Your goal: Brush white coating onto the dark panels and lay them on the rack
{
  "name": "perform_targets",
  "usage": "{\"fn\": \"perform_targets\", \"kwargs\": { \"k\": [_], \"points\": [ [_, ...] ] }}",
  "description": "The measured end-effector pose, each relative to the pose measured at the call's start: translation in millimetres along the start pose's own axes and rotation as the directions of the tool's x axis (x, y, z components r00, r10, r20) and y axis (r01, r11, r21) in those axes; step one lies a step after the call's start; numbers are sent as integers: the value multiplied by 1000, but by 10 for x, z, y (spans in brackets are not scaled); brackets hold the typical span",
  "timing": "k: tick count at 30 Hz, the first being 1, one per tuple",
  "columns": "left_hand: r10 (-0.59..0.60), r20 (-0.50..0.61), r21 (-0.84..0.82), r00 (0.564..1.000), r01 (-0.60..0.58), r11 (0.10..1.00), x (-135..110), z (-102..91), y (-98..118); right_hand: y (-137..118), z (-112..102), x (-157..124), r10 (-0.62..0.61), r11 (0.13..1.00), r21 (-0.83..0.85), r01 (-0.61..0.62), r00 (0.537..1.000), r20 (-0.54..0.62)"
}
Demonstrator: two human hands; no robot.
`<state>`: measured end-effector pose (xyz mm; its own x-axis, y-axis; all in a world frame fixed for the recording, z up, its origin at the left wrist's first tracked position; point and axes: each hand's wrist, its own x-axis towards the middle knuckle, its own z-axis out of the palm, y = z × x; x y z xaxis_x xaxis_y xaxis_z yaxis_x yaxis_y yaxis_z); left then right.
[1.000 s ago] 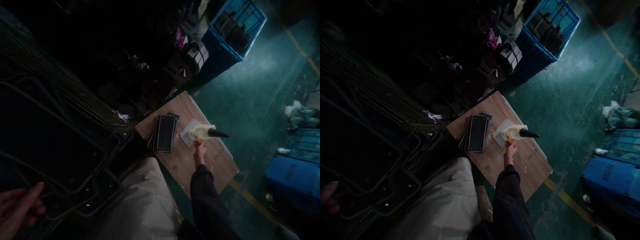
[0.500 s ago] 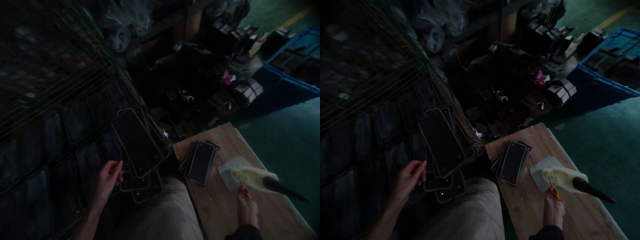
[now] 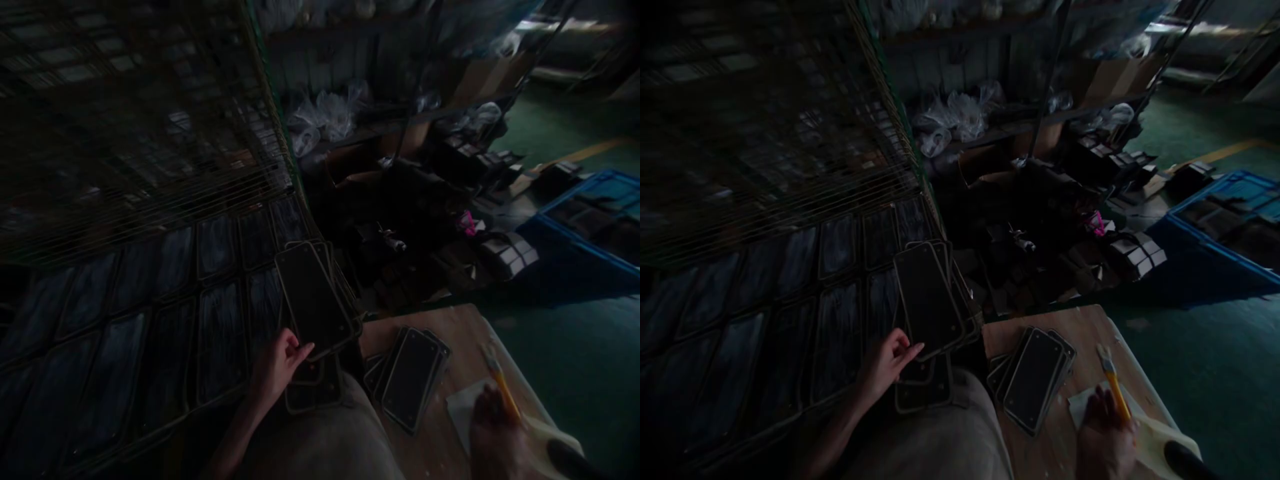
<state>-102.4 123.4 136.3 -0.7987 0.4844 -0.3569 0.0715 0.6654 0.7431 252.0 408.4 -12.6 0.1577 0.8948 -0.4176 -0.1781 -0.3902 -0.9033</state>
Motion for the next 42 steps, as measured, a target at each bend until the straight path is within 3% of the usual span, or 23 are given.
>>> {"fn": "perform_targets", "kwargs": {
  "k": [1,4,7,9,13,20,22,24,27,30,33,35,39,42],
  "points": [
    [-11,5,-14,1000,11,1000,-13,12,-3,-84,332,-91,-3,998,62,2,1000,27],
    [-53,24,-75,998,55,996,-28,48,-43,-268,1375,-570,21,973,215,-83,961,276],
    [-92,44,-145,995,97,985,-9,51,-95,-275,2195,-1198,-55,952,280,-128,824,564],
    [-142,69,-209,987,153,966,13,33,-123,-202,2507,-1557,-47,945,270,-182,747,664],
    [-216,118,-385,969,245,890,47,0,-154,-46,2658,-1943,13,966,166,-197,681,732],
    [-175,117,-564,978,210,799,24,-12,-185,-95,2553,-2094,10,980,132,-151,694,720],
    [-200,173,-553,964,264,791,17,-48,-242,-221,2575,-2085,-46,991,121,-60,694,719],
    [-213,216,-534,953,298,791,20,-88,-323,-385,2639,-2046,-142,990,93,109,657,740],
    [-204,188,-533,961,274,800,39,-113,-452,-623,2830,-1966,-234,904,-2,428,498,835],
    [-187,117,-572,975,220,790,54,-96,-561,-768,3098,-1913,-215,727,-26,686,262,941],
    [-165,172,-609,971,237,757,51,-78,-647,-825,3371,-1898,-198,530,77,845,35,980],
    [-154,214,-617,965,255,744,42,-79,-688,-837,3530,-1894,-206,418,157,895,-75,976],
    [-131,234,-633,963,254,732,16,-114,-706,-820,3771,-1884,-198,275,264,925,-214,957],
    [-107,223,-635,969,227,738,-7,-156,-669,-780,3863,-1883,-156,217,273,937,-242,958]
  ]
}}
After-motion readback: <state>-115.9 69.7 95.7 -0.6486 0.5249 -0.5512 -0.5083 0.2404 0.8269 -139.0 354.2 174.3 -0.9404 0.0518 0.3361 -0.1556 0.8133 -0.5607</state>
